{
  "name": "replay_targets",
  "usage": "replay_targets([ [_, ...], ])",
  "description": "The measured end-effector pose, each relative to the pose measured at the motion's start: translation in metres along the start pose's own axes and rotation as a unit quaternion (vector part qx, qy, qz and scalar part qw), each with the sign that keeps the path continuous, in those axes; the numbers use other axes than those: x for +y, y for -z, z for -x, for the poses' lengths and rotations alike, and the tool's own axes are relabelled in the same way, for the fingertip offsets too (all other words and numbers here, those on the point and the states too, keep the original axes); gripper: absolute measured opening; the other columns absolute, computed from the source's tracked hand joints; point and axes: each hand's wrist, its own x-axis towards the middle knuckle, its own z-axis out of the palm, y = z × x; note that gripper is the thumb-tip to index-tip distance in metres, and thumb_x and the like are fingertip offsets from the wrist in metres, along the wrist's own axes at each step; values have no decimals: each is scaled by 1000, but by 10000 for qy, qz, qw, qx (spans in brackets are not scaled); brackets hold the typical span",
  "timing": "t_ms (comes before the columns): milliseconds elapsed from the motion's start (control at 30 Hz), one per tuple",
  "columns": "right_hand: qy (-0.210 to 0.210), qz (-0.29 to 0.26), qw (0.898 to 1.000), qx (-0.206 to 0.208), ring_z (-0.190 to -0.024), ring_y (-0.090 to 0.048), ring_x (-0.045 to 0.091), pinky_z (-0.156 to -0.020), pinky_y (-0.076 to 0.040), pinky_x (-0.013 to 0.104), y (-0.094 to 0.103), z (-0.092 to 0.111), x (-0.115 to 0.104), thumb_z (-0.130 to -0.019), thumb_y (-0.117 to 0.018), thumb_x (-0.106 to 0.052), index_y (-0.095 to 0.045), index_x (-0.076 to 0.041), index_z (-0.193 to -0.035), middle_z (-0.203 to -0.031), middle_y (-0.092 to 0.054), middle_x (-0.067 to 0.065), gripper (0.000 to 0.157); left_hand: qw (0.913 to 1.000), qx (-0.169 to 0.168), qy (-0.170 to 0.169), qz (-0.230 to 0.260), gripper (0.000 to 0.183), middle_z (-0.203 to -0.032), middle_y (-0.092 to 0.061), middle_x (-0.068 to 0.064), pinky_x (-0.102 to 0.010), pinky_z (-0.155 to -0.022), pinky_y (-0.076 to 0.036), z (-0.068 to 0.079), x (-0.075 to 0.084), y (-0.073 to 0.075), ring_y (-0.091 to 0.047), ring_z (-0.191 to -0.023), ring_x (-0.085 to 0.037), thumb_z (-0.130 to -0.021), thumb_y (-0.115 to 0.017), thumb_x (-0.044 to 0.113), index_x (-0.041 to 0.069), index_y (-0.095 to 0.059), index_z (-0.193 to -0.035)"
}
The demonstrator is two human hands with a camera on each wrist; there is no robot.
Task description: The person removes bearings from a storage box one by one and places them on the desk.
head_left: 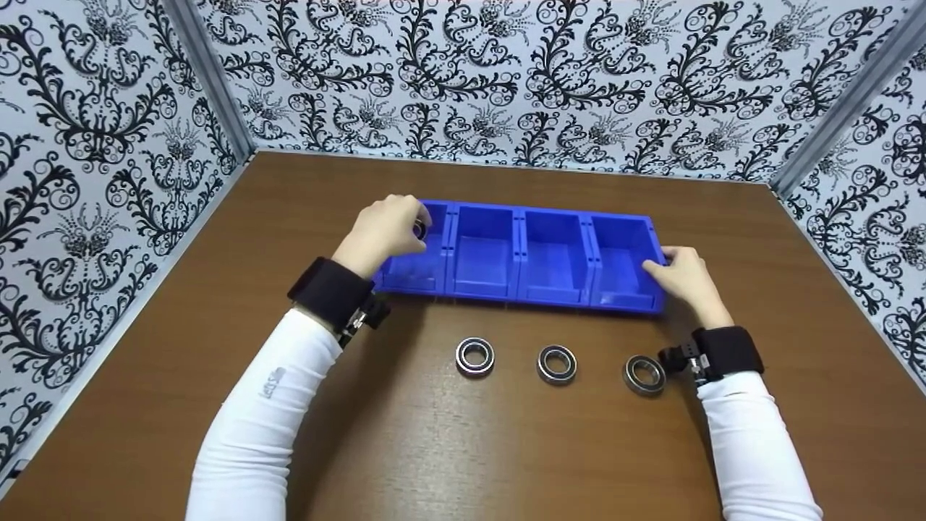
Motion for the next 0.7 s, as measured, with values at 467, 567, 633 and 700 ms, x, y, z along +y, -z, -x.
replay_targets([
  [467,82,27,9999,61,-100,-70,36,-72,-45,18,0,1,0,-96,-56,-20,-59,15,-132,-122,-66,37,50,10000,-51,-18,10,41,-129,-72,-14,-54,-98,-55,13,-1,0,-68,-117,-38,-81,-69,12,9,-74,-122],
  [567,64,29,10000,42,-101,-70,36,-73,-46,19,0,0,0,-96,-56,-20,-58,15,-133,-123,-66,38,50,10000,-57,-36,20,41,-129,-72,-14,-54,-96,-55,16,0,1,-68,-116,-38,-81,-68,12,9,-74,-122],
  [633,32,20,10000,30,-102,-69,36,-74,-47,21,0,0,0,-97,-56,-20,-58,15,-134,-124,-65,38,51,10000,-41,-48,28,41,-129,-71,-14,-54,-95,-55,18,1,2,-68,-115,-38,-81,-68,12,9,-74,-122],
  [700,19,21,10000,11,-103,-69,36,-75,-48,22,1,0,0,-97,-56,-20,-57,15,-134,-125,-65,38,52,10000,-29,-87,25,41,-129,-71,-15,-54,-95,-55,20,2,2,-68,-114,-38,-81,-68,12,8,-74,-121],
])
